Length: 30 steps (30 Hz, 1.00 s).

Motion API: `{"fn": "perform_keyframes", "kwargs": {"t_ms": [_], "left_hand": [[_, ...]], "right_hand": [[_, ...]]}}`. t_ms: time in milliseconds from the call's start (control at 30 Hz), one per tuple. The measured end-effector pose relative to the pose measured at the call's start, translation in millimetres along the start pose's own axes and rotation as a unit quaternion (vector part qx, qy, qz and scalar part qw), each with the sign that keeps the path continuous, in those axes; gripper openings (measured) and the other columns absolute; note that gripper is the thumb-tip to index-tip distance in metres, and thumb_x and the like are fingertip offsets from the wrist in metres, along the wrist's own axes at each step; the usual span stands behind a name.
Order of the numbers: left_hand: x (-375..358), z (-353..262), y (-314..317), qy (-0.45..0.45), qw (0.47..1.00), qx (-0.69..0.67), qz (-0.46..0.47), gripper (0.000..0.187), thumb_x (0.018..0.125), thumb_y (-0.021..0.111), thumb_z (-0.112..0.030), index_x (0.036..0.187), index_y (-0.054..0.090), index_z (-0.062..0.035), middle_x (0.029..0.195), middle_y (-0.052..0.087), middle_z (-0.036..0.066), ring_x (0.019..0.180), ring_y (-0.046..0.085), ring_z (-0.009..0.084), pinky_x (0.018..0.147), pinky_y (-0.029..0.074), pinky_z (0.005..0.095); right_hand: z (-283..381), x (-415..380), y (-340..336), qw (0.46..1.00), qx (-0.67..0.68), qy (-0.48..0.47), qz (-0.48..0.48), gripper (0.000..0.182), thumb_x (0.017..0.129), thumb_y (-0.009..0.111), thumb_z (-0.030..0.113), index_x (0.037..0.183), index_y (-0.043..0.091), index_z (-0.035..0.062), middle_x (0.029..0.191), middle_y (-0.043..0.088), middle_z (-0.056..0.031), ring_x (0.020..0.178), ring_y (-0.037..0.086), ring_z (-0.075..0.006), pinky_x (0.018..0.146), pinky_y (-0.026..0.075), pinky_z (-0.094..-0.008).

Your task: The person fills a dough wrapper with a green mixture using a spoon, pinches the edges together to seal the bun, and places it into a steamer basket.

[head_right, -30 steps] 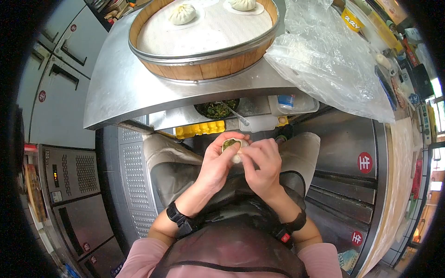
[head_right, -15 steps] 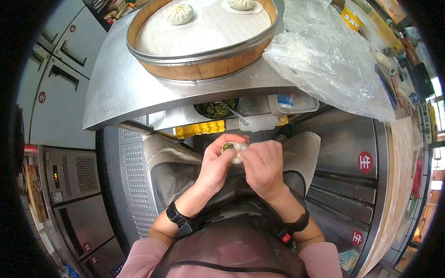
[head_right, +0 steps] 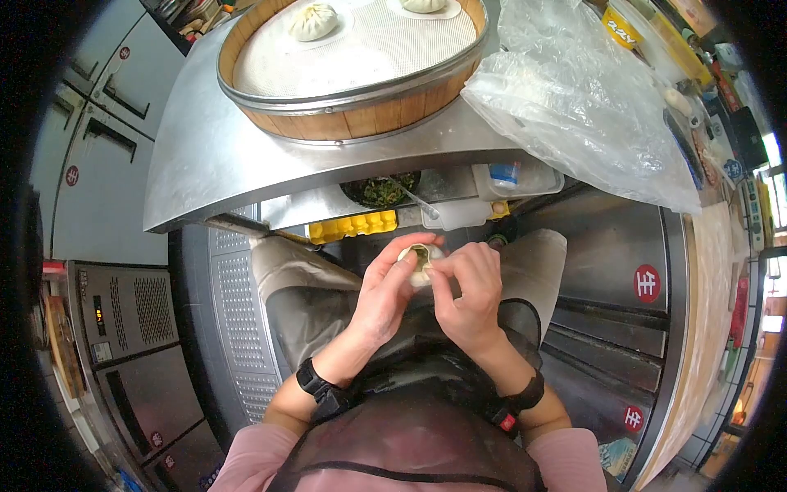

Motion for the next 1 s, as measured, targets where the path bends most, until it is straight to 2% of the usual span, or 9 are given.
{"fn": "perform_keyframes", "kwargs": {"t_ms": [67, 133, 433, 533, 600, 733, 800, 933, 1000], "left_hand": [[1, 0, 0, -0.005, 1.000, -0.017, -0.003, 0.026, 0.097, 0.046, -0.012, 0.120, 0.053, -0.0032, 0.124, 0.055, 0.010, 0.109, 0.054, 0.0163, 0.095, 0.044, 0.0329], [3, 2, -3, -0.003, 0.999, -0.045, -0.024, 0.020, 0.096, 0.047, -0.010, 0.112, 0.058, -0.0041, 0.118, 0.058, 0.008, 0.103, 0.057, 0.0122, 0.089, 0.046, 0.0262], [5, 3, -7, 0.010, 0.998, -0.048, -0.045, 0.019, 0.094, 0.046, -0.001, 0.107, 0.059, -0.0024, 0.118, 0.058, 0.010, 0.102, 0.058, 0.0142, 0.089, 0.046, 0.0273], [7, 6, -10, 0.024, 0.998, -0.005, -0.049, 0.020, 0.092, 0.045, 0.001, 0.105, 0.060, -0.0016, 0.117, 0.058, 0.010, 0.101, 0.057, 0.0135, 0.089, 0.045, 0.0264], [7, 8, -10, 0.029, 0.998, 0.024, -0.045, 0.019, 0.092, 0.046, -0.001, 0.105, 0.060, -0.0015, 0.117, 0.059, 0.010, 0.104, 0.057, 0.0153, 0.091, 0.044, 0.0290], [4, 3, -8, 0.017, 0.999, 0.047, -0.018, 0.020, 0.091, 0.047, -0.003, 0.105, 0.060, -0.0005, 0.116, 0.059, 0.010, 0.106, 0.056, 0.0164, 0.094, 0.042, 0.0303], [4, 2, -7, 0.005, 0.999, 0.043, -0.013, 0.021, 0.090, 0.047, -0.002, 0.105, 0.060, 0.0001, 0.116, 0.060, 0.009, 0.106, 0.056, 0.0158, 0.093, 0.042, 0.0297], [4, 4, -5, -0.013, 0.999, 0.040, 0.000, 0.025, 0.087, 0.046, -0.002, 0.107, 0.060, 0.0017, 0.117, 0.060, 0.010, 0.106, 0.055, 0.0142, 0.093, 0.042, 0.0287], [4, 3, -4, -0.010, 0.999, 0.050, 0.004, 0.026, 0.086, 0.046, -0.001, 0.108, 0.060, 0.0018, 0.117, 0.060, 0.010, 0.106, 0.055, 0.0139, 0.093, 0.042, 0.0283]], "right_hand": [[0, 0, 1, 1.000, 0.002, -0.003, 0.001, 0.020, 0.066, 0.068, -0.004, 0.077, 0.055, 0.0069, 0.073, 0.051, -0.0075, 0.070, 0.050, -0.0267, 0.066, 0.035, -0.0360], [-1, 0, 3, 1.000, 0.003, -0.005, 0.002, 0.020, 0.066, 0.068, -0.004, 0.078, 0.055, 0.0068, 0.073, 0.052, -0.0076, 0.070, 0.051, -0.0267, 0.066, 0.035, -0.0361], [1, 0, 6, 1.000, -0.003, -0.021, 0.009, 0.021, 0.067, 0.069, -0.001, 0.082, 0.058, 0.0071, 0.077, 0.054, -0.0070, 0.072, 0.052, -0.0266, 0.067, 0.036, -0.0363], [-2, -2, 5, 0.997, -0.045, -0.056, 0.024, 0.020, 0.067, 0.069, 0.001, 0.083, 0.059, 0.0073, 0.079, 0.055, -0.0066, 0.074, 0.052, -0.0265, 0.068, 0.037, -0.0370], [6, -3, 3, 0.985, -0.059, -0.159, 0.026, 0.023, 0.064, 0.070, -0.002, 0.083, 0.059, 0.0059, 0.080, 0.055, -0.0076, 0.074, 0.051, -0.0268, 0.070, 0.038, -0.0365], [7, 5, -3, 0.988, -0.067, -0.131, 0.052, 0.024, 0.064, 0.069, -0.002, 0.084, 0.058, 0.0056, 0.081, 0.054, -0.0075, 0.074, 0.050, -0.0273, 0.069, 0.038, -0.0375], [1, 7, -3, 0.996, -0.056, -0.052, 0.051, 0.023, 0.067, 0.068, 0.002, 0.087, 0.058, 0.0056, 0.082, 0.054, -0.0075, 0.074, 0.052, -0.0276, 0.069, 0.038, -0.0391], [-3, -1, -3, 0.992, -0.051, -0.089, 0.077, 0.024, 0.067, 0.068, 0.002, 0.089, 0.058, 0.0055, 0.083, 0.054, -0.0079, 0.075, 0.052, -0.0278, 0.070, 0.038, -0.0388], [4, -2, -6, 0.987, -0.056, -0.141, 0.048, 0.023, 0.067, 0.068, 0.001, 0.088, 0.058, 0.0054, 0.083, 0.054, -0.0083, 0.075, 0.051, -0.0281, 0.069, 0.037, -0.0385]]}}
Point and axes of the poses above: each hand's wrist, its own x-axis towards the middle knuckle, its own y-axis out of the palm, z = x × y, the point moved 4 cm from there along x, towards the middle knuckle
